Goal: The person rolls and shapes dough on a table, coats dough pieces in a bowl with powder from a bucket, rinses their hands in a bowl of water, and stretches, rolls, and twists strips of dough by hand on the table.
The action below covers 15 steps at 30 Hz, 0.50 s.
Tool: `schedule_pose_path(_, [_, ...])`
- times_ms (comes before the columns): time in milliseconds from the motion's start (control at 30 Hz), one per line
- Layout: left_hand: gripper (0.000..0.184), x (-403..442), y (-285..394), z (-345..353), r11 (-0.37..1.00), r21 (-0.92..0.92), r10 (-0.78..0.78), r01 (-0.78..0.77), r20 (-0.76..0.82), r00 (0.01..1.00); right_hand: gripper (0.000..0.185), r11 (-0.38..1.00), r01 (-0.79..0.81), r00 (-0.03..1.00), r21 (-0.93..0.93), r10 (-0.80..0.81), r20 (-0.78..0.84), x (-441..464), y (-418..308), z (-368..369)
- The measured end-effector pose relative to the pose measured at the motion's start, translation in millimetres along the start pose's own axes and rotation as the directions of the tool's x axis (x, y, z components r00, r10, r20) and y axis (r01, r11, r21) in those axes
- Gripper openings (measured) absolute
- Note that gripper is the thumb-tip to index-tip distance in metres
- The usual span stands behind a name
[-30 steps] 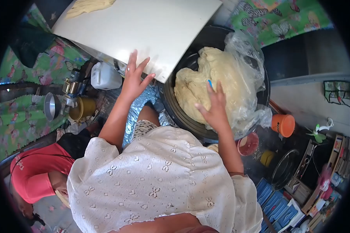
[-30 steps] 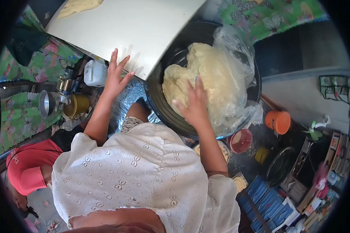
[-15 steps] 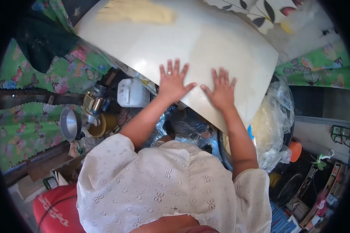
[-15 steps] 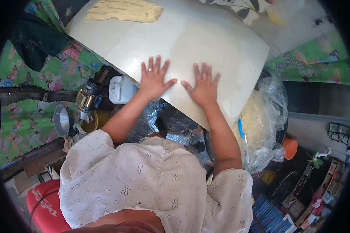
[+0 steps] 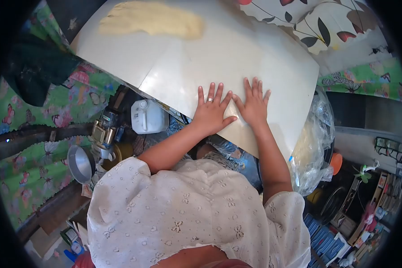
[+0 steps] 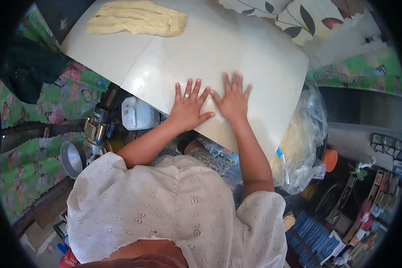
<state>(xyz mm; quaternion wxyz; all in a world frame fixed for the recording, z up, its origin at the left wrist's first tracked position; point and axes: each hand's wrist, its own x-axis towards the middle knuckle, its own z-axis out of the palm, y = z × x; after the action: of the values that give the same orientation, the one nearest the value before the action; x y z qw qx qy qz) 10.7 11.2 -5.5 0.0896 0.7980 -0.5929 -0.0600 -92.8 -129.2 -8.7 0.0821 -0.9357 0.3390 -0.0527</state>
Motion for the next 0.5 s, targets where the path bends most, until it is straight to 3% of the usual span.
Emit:
schedule_pose_path(167, [0.080, -6.4, -9.8, 1.7, 0.999, 0.029, 0.043, -0.043, -0.015, 0.999, 0.074, 1.000, 0.009, 1.000, 0.023, -0.010, 0.026, -1.5, 0.8, -2.2])
schedule_pose_path(233, [0.077, -5.0, -21.7, -2.2, 0.984, -0.102, 0.145, -0.144, 0.004, 0.989, 0.074, 1.000, 0.019, 0.999, 0.023, -0.020, 0.036, 0.8, -1.2, -4.9])
schedule_pose_path(300, [0.074, -4.2, -42.2, -7.7, 0.986, -0.111, 0.119, -0.120, -0.018, 0.993, 0.073, 0.999, -0.014, 0.994, 0.037, 0.009, 0.111, 3.7, -3.2, -8.4])
schedule_pose_path(367, [0.072, -1.6, -76.5, -20.7, 0.988, 0.100, -0.113, 0.114, -0.013, 0.993, 0.072, 0.989, 0.086, 0.992, 0.122, -0.096, 0.077, 18.6, -7.9, -1.5])
schedule_pose_path(500, [0.072, -4.6, -171.5, -50.5, 0.867, 0.174, -0.463, 0.467, -0.069, 0.884, 0.070, 0.937, 0.269, 0.961, 0.224, -0.276, -0.001, 59.3, -50.1, -1.8])
